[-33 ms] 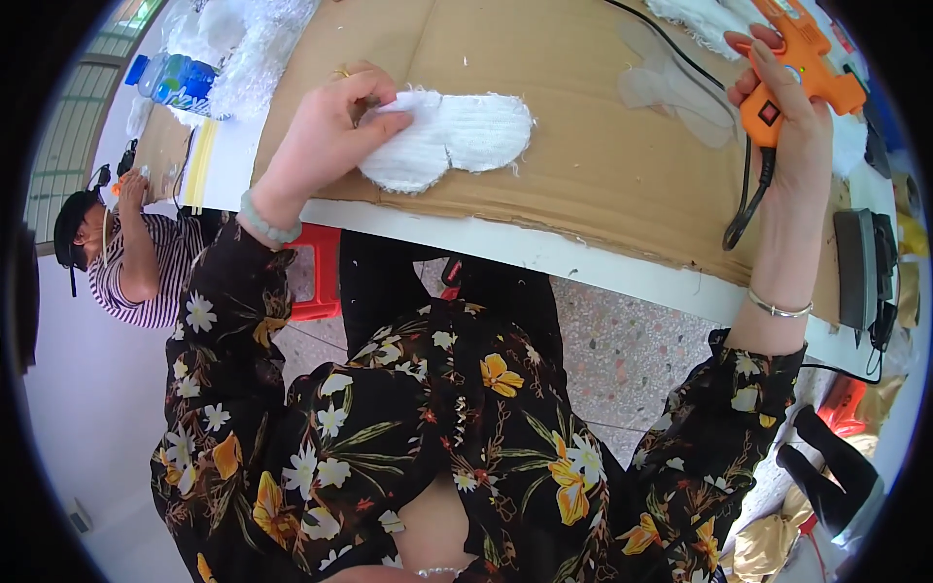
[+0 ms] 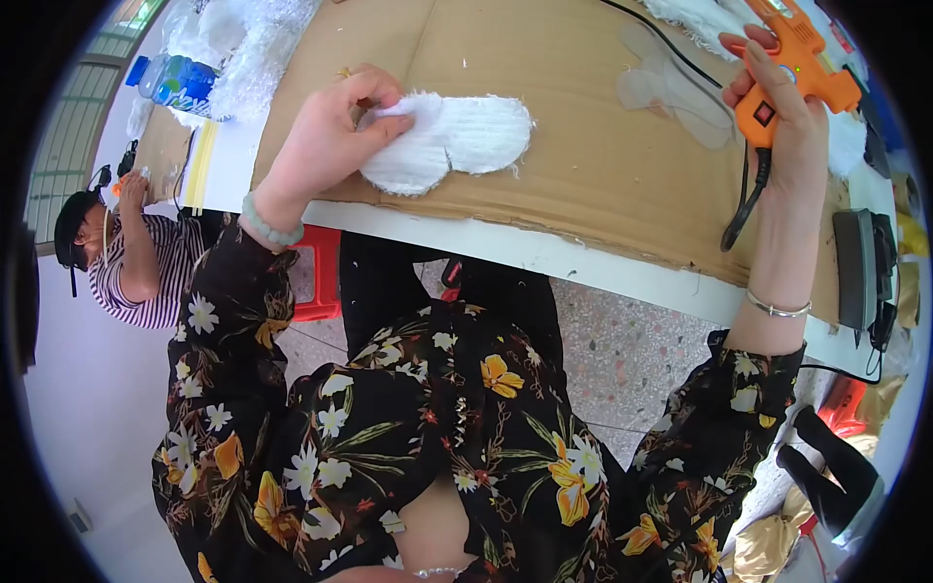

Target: Apply hot glue to a craft base and attach white fiber material.

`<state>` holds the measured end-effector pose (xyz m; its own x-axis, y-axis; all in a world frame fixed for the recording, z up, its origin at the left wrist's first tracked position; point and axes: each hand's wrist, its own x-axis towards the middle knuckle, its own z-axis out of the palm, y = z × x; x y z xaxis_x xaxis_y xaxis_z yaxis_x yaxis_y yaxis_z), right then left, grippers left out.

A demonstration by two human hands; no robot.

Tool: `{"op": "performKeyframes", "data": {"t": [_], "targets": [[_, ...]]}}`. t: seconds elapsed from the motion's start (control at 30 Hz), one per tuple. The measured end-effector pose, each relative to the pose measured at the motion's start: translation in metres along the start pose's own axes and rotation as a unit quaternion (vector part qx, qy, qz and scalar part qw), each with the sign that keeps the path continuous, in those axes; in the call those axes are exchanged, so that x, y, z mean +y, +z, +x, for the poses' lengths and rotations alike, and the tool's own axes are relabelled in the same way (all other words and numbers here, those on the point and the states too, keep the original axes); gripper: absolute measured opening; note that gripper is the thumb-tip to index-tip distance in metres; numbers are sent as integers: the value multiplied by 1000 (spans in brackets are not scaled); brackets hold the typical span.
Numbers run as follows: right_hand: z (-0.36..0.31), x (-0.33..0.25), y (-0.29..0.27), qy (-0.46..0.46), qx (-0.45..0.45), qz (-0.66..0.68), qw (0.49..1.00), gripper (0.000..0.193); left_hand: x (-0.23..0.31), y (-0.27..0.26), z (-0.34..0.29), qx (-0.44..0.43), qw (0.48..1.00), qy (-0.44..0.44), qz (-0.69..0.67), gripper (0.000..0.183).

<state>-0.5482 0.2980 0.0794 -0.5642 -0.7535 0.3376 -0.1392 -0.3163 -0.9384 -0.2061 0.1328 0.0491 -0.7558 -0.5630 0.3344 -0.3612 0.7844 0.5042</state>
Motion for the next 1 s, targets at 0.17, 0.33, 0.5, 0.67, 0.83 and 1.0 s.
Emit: {"op": "performKeyframes", "data": {"t": [0.17, 0.33, 0.5, 0.67, 0.83, 1.0], "targets": [[-6, -9, 6, 22, -7, -34, 999, 34, 3, 5, 5, 66, 976, -46, -204, 28], [-11, -10, 8, 21, -23, -48, 998, 35, -2, -13, 16, 77, 990, -34, -116, 37], [-11, -5, 1, 29, -29, -37, 998, 35, -17, -35, 20, 45, 983, 77, 163, 38], [-8, -2, -1, 21, -32, -25, 999, 35, 3, -42, 21, 138, 958, 152, 201, 32], [-9, -4, 1, 36, -41, -43, 998, 33, 28, -12, 8, 37, 971, 211, 104, 28], [-6, -5, 4, 38, -29, -38, 998, 34, 33, 14, 2, -21, 980, 195, 38, 31]]}}
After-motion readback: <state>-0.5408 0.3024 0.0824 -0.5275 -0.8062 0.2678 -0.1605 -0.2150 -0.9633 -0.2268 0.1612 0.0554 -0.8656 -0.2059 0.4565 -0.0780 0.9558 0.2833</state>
